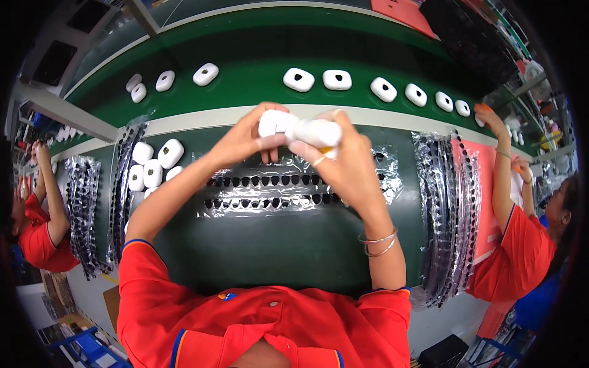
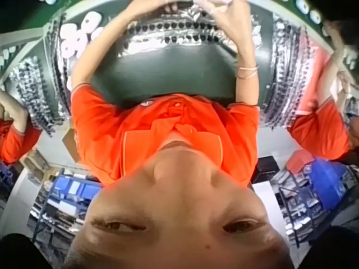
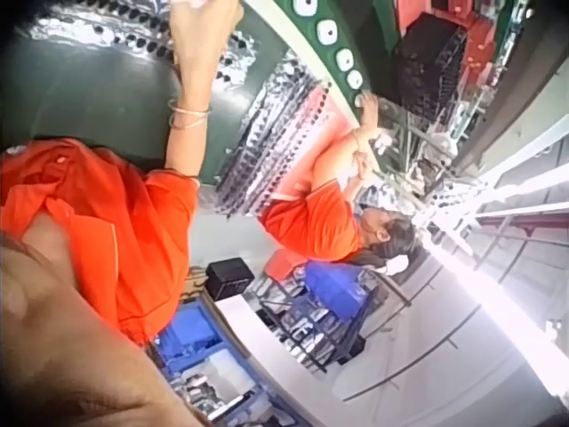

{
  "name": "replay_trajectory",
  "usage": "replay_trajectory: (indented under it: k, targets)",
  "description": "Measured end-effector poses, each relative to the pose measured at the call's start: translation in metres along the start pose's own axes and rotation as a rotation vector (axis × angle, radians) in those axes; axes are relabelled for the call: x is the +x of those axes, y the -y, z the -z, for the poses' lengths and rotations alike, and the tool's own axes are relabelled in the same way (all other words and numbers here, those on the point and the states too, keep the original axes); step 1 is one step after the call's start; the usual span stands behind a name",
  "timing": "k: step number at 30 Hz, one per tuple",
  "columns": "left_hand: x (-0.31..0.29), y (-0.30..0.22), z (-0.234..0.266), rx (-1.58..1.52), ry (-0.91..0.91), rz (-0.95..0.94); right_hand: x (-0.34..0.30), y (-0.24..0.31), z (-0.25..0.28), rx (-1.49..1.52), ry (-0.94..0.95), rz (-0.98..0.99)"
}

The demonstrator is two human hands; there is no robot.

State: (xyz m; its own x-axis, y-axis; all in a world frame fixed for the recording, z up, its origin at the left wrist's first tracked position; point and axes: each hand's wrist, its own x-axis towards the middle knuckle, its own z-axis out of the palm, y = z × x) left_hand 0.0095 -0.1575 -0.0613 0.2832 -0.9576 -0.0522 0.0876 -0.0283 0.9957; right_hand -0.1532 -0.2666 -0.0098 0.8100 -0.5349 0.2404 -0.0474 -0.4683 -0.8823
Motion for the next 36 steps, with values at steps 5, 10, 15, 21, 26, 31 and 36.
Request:
replay_trajectory:
  k: [5, 10, 15, 21, 26, 31, 36]
  targets:
    - [0.046, 0.034, 0.076, 1.100, -0.485, -0.195, 0.006, -0.029, 0.014, -0.315, 0.050, -0.113]
    - [0.067, 0.047, 0.139, 1.498, -0.708, -0.307, 0.011, -0.051, 0.010, -0.489, 0.157, -0.235]
    - [0.056, 0.046, 0.173, 1.449, -0.870, 0.130, 0.014, -0.064, -0.002, -0.528, 0.220, -0.256]
    - [0.027, 0.016, 0.055, -0.049, -0.229, 0.068, 0.010, -0.080, -0.009, -0.599, 0.174, -0.292]
    - [-0.011, 0.042, 0.000, -0.016, 0.087, 0.147, 0.012, -0.085, -0.007, -0.529, 0.170, -0.251]
    - [-0.013, 0.045, -0.002, -0.074, 0.031, 0.125, 0.017, -0.071, 0.017, -0.318, 0.277, -0.414]
    - [-0.014, 0.033, -0.020, -0.061, 0.043, 0.050, 0.013, -0.038, 0.024, -0.129, 0.214, -0.332]
